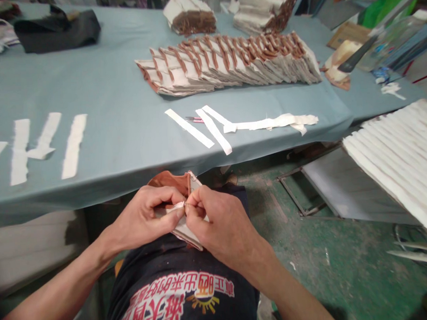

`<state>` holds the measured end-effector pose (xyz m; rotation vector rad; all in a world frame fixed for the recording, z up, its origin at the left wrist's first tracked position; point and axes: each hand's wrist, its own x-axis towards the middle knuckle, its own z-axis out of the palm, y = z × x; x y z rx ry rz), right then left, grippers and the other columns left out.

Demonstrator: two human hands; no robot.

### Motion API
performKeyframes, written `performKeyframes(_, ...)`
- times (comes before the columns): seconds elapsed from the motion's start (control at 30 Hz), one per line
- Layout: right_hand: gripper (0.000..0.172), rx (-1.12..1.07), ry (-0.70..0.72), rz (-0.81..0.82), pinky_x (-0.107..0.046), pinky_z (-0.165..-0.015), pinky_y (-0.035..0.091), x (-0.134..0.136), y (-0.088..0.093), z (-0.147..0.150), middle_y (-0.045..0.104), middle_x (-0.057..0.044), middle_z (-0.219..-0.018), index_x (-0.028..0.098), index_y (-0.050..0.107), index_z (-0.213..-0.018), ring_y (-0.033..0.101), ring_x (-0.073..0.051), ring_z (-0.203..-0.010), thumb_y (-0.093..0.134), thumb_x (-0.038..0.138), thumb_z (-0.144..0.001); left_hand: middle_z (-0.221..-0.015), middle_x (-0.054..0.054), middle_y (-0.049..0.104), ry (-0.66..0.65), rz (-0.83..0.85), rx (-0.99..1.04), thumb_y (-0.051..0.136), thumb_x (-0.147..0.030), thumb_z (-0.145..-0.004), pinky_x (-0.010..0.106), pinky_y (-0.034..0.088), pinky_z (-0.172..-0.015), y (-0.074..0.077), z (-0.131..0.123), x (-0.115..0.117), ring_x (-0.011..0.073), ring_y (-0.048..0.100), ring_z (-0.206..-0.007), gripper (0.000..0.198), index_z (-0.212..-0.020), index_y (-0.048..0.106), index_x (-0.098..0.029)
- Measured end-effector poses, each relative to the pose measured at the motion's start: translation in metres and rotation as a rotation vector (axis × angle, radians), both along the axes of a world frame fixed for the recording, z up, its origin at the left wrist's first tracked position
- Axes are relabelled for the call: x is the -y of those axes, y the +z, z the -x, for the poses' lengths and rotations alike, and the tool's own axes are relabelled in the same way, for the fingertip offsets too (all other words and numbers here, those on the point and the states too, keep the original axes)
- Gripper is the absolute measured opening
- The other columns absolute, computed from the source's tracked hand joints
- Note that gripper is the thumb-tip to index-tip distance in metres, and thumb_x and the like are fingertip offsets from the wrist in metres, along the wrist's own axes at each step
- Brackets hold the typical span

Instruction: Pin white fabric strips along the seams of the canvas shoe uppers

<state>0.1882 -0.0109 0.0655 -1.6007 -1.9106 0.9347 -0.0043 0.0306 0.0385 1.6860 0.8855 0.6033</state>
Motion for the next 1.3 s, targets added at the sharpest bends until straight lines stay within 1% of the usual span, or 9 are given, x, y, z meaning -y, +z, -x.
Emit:
performKeyframes(0.1, 0.015, 0.089, 0.052, -0.092, -0.025, -0.057, 0.031, 0.002, 0.002, 0.001, 0.06, 0.004, -0.064, 0.021, 0.057, -0.075, 0.052, -0.011, -0.055, 0.056, 0.012, -0.088, -0.056, -0.005, 0.05, -0.007, -0.089, -0.011, 0.055, -0.014, -0.077, 0.02, 0.028, -0.049, 0.0, 0.0, 0.001, 0.0075, 0.038, -0.053, 0.014, -0.065, 0.063, -0.014)
performKeyframes(0.2, 0.016, 0.144, 0.065, -0.164, -0.026, -0.059, 0.032, 0.003, 0.002, 0.002, 0.063, 0.003, -0.066, 0.021, 0.057, -0.074, 0.055, -0.012, -0.058, 0.056, 0.011, -0.087, -0.054, -0.004, 0.05, -0.007, -0.055, 0.013, 0.056, -0.015, -0.079, 0.021, 0.029, -0.048, 0.001, 0.0, 0.001, 0.0078, 0.038, -0.051, 0.017, -0.063, 0.063, -0.014)
performKeyframes(0.43, 0.011, -0.048, -0.026, -0.009, -0.024, -0.059, 0.036, 0.001, -0.002, 0.004, 0.06, 0.004, -0.065, 0.022, 0.057, -0.077, 0.054, -0.012, -0.058, 0.055, 0.018, -0.087, -0.056, -0.002, 0.051, 0.046, 0.027, 0.067, 0.058, -0.025, -0.086, 0.021, 0.032, -0.05, 0.002, 0.0, 0.003, 0.0099, 0.042, -0.054, 0.023, -0.067, 0.066, -0.013)
performKeyframes(0.57, 0.014, -0.099, -0.012, 0.101, -0.023, -0.056, 0.035, -0.001, 0.001, 0.004, 0.06, 0.005, -0.062, 0.022, 0.058, -0.074, 0.054, -0.012, -0.057, 0.056, 0.02, -0.088, -0.061, -0.002, 0.054, 0.009, 0.035, 0.042, 0.059, -0.025, -0.086, 0.022, 0.035, -0.053, 0.002, 0.002, 0.005, 0.0106, 0.045, -0.057, 0.02, -0.071, 0.065, -0.013)
performKeyframes(0.77, 0.012, 0.048, -0.017, -0.016, -0.024, -0.058, 0.035, -0.002, 0.003, 0.006, 0.062, 0.004, -0.063, 0.022, 0.058, -0.075, 0.056, -0.013, -0.057, 0.057, 0.013, -0.084, -0.06, -0.003, 0.053, 0.048, -0.076, -0.107, 0.058, -0.022, -0.08, 0.023, 0.032, -0.053, 0.003, 0.001, 0.007, 0.0111, 0.043, -0.057, 0.014, -0.067, 0.06, -0.016)
performKeyframes(0.97, 0.012, 0.029, -0.032, -0.061, -0.024, -0.057, 0.038, -0.004, 0.003, 0.014, 0.065, 0.003, -0.064, 0.022, 0.058, -0.074, 0.061, -0.014, -0.058, 0.056, 0.015, -0.085, -0.071, 0.001, 0.063, 0.125, -0.219, -0.198, 0.052, -0.028, -0.091, 0.028, 0.039, -0.066, 0.005, 0.001, 0.013, 0.017, 0.055, -0.069, 0.025, -0.07, 0.06, -0.018)
performKeyframes(1.07, 0.013, 0.015, -0.026, -0.076, -0.024, -0.056, 0.039, -0.007, 0.001, 0.019, 0.065, 0.003, -0.063, 0.022, 0.058, -0.074, 0.061, -0.014, -0.057, 0.056, 0.016, -0.085, -0.074, 0.002, 0.064, 0.195, -0.239, -0.209, 0.05, -0.029, -0.094, 0.031, 0.041, -0.07, 0.0, 0.002, 0.017, 0.0189, 0.057, -0.073, 0.026, -0.073, 0.06, -0.019)
performKeyframes(1.2, 0.016, 0.007, -0.008, -0.144, -0.024, -0.057, 0.042, -0.032, -0.002, 0.015, 0.067, 0.002, -0.064, 0.022, 0.059, -0.075, 0.062, -0.014, -0.057, 0.055, 0.02, -0.091, -0.07, 0.0, 0.062, 0.293, -0.173, -0.111, 0.044, -0.035, -0.101, 0.029, 0.041, -0.066, -0.013, 0.007, 0.017, 0.0176, 0.055, -0.068, 0.034, -0.071, 0.053, -0.02)
performKeyframes(1.3, 0.019, 0.25, -0.113, -0.314, -0.026, -0.064, 0.046, -0.079, -0.005, 0.005, 0.072, 0.001, -0.071, 0.021, 0.064, -0.083, 0.067, -0.015, -0.064, 0.054, 0.026, -0.099, -0.07, 0.0, 0.062, 0.32, -0.149, -0.068, 0.044, -0.037, -0.102, 0.028, 0.041, -0.066, -0.019, 0.011, 0.016, 0.0171, 0.054, -0.066, 0.036, -0.071, 0.052, -0.021)
